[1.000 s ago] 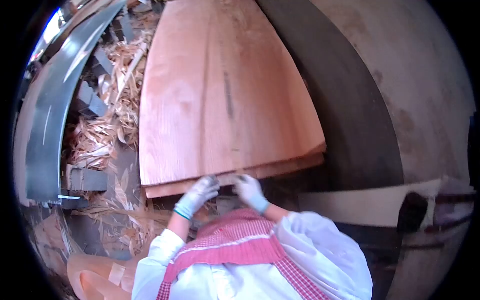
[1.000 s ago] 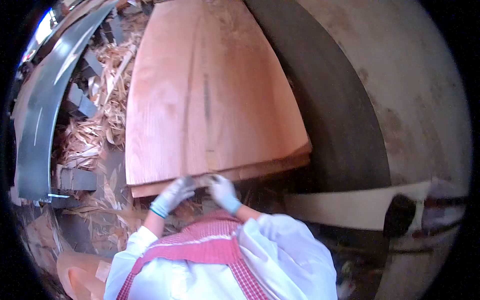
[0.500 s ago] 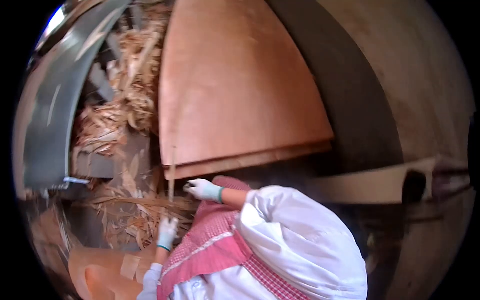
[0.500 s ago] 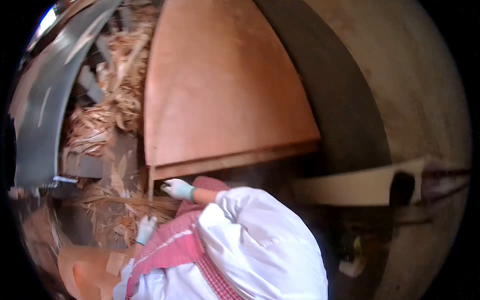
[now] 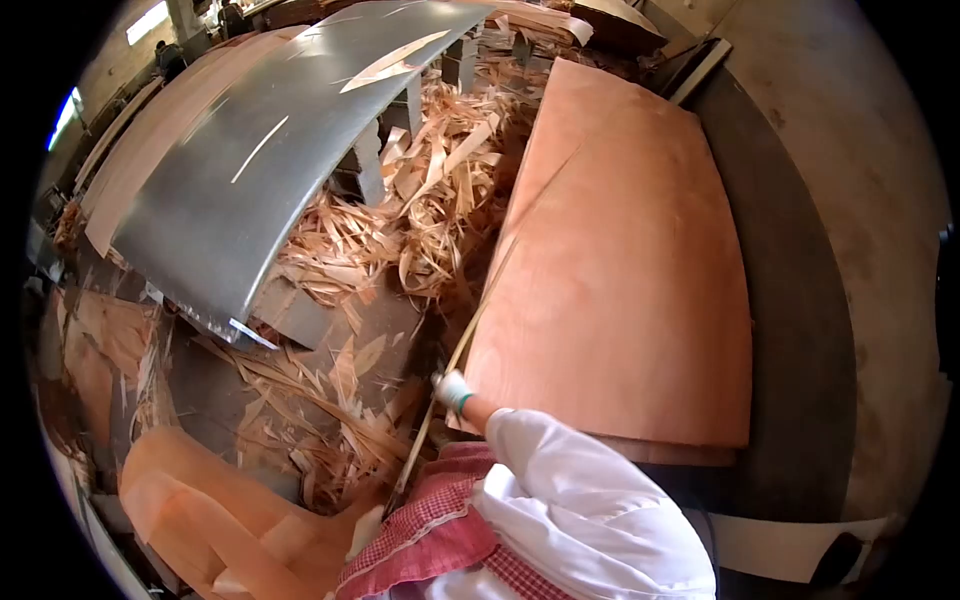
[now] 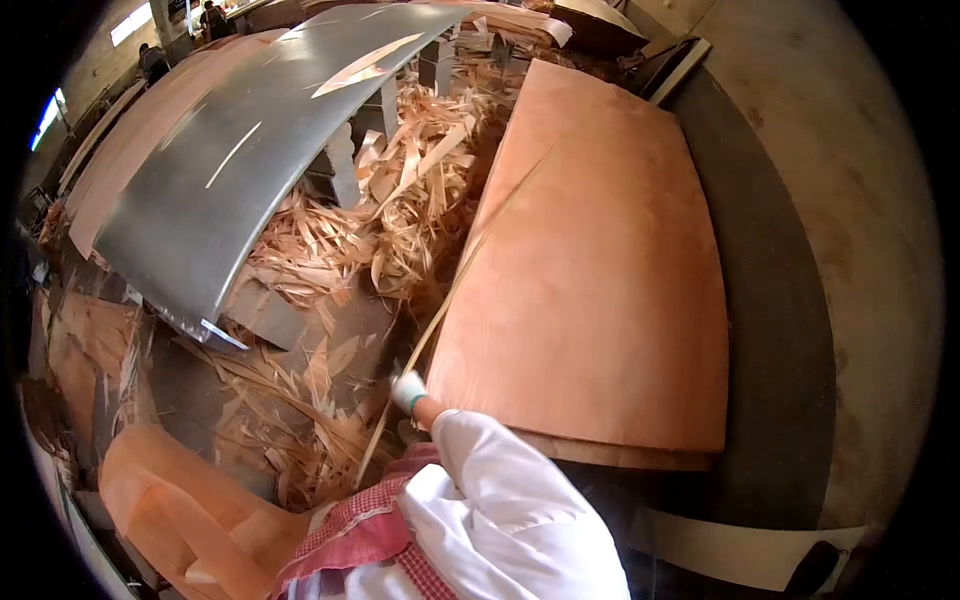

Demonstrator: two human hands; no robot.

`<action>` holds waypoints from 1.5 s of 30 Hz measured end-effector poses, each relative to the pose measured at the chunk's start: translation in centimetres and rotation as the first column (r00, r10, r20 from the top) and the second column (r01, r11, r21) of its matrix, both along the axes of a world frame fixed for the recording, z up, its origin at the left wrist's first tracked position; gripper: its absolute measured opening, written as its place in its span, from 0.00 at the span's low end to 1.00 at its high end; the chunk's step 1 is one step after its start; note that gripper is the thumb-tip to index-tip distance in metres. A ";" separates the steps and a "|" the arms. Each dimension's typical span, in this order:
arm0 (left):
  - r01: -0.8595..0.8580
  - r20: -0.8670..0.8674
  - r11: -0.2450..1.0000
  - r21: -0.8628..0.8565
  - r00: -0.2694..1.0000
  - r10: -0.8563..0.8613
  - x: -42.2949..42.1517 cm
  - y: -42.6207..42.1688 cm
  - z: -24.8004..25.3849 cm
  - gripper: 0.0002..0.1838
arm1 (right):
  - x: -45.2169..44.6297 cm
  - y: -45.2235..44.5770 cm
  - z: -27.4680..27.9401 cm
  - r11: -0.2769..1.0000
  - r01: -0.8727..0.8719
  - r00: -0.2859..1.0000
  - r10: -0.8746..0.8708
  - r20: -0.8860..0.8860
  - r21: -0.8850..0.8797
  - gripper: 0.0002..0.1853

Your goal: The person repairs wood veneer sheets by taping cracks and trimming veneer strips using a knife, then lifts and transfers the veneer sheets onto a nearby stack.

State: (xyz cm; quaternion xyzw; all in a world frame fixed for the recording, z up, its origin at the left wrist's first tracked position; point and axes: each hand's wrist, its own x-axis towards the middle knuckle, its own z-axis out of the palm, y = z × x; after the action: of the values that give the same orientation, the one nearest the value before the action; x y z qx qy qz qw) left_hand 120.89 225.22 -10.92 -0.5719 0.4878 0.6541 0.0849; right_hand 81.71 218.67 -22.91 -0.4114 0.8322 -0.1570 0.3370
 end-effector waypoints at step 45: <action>0.856 0.555 0.451 -0.254 0.511 -0.657 30.7 -48.1 10.8 0.18 | 28.2 -27.9 12.8 0.414 0.894 0.428 -0.680 0.596 -0.170 0.18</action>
State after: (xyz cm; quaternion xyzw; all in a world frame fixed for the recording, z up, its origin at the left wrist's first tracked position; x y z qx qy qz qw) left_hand 151.60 177.07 -0.11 -0.4000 0.8182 0.2678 0.3144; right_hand 109.93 190.76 -10.09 0.0254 0.7611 -0.5822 0.2849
